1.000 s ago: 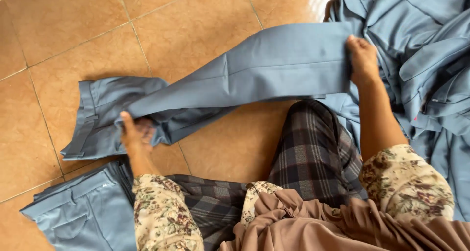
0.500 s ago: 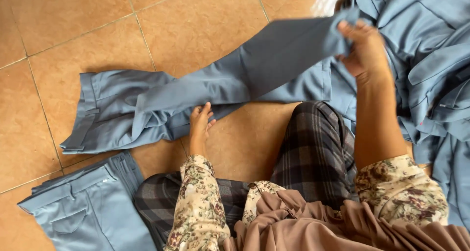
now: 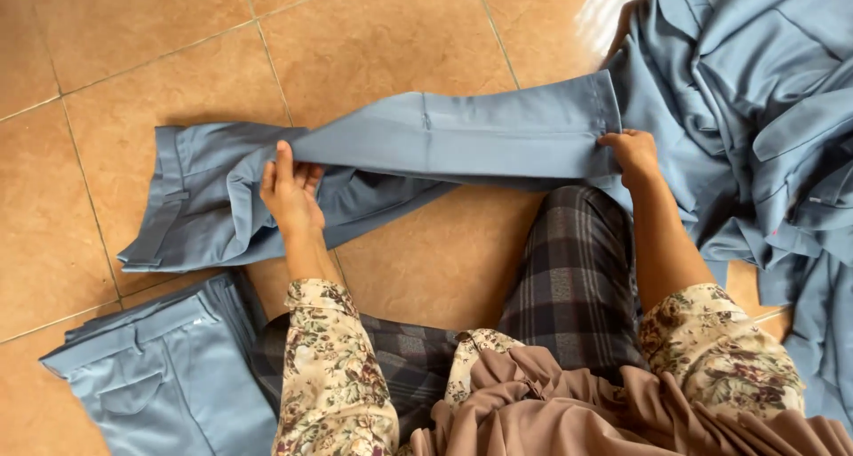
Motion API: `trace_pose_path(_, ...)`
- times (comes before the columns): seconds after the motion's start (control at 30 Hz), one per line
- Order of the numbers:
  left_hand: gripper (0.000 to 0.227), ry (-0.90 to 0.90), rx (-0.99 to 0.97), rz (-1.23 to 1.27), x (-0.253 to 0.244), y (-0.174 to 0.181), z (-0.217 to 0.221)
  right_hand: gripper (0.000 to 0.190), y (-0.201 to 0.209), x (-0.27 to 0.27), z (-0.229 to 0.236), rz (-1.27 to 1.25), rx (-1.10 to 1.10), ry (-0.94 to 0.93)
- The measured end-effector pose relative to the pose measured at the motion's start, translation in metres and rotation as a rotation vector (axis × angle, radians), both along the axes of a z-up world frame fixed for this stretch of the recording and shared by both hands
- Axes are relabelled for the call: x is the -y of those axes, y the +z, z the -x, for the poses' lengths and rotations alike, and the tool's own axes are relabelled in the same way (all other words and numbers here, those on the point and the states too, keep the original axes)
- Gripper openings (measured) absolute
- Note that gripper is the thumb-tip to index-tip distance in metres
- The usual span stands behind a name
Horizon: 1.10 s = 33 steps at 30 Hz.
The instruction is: Folding blue trousers and stacking them neatly on the floor.
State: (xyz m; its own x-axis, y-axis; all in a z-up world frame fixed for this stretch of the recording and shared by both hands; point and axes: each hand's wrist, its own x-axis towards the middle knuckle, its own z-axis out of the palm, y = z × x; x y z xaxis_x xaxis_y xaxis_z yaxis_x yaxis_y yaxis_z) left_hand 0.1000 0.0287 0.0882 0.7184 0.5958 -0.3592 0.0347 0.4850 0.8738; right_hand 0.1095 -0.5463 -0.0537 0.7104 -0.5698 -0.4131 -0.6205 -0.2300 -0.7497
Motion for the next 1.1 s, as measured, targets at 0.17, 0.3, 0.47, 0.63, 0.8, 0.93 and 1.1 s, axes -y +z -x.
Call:
trace_pose_path(0.17, 0.039, -0.103, -0.014, -0.091, 0.007, 0.011, -0.002, 0.048, 0.011, -0.016, -0.002, -0.025, -0.066, 0.059)
trace_pose_path(0.3, 0.038, -0.183, -0.085, -0.2, 0.009, 0.01, -0.004, 0.025, 0.094, -0.04, 0.001, -0.414, 0.089, -0.072)
trace_pose_path(0.47, 0.038, -0.31, -0.076, -0.574, -0.007, 0.007, -0.009, 0.03, 0.192, -0.007, -0.005, -0.7, 0.325, -0.126)
trace_pose_path(0.63, 0.045, -0.43, -0.097, -0.864, -0.002, -0.013, -0.001, 0.007, 0.212, 0.037, 0.002, -0.92, 0.624, -0.092)
trace_pose_path(0.8, 0.018, -0.744, -0.142, -0.54, 0.037, -0.037, 0.018, 0.018, 0.172, 0.06, 0.006, -0.871, 0.51, -0.478)
trace_pose_path(0.93, 0.033, -0.805, -0.12, -0.941, 0.069, -0.068, 0.044, 0.025, 0.158, 0.063, 0.0, -0.749, 0.464, -0.469)
trace_pose_path(1.1, 0.064, -0.661, -0.466, -1.465, 0.06, -0.105, 0.043, 0.022, 0.155, 0.068, -0.006, -0.223, 0.37, -0.245)
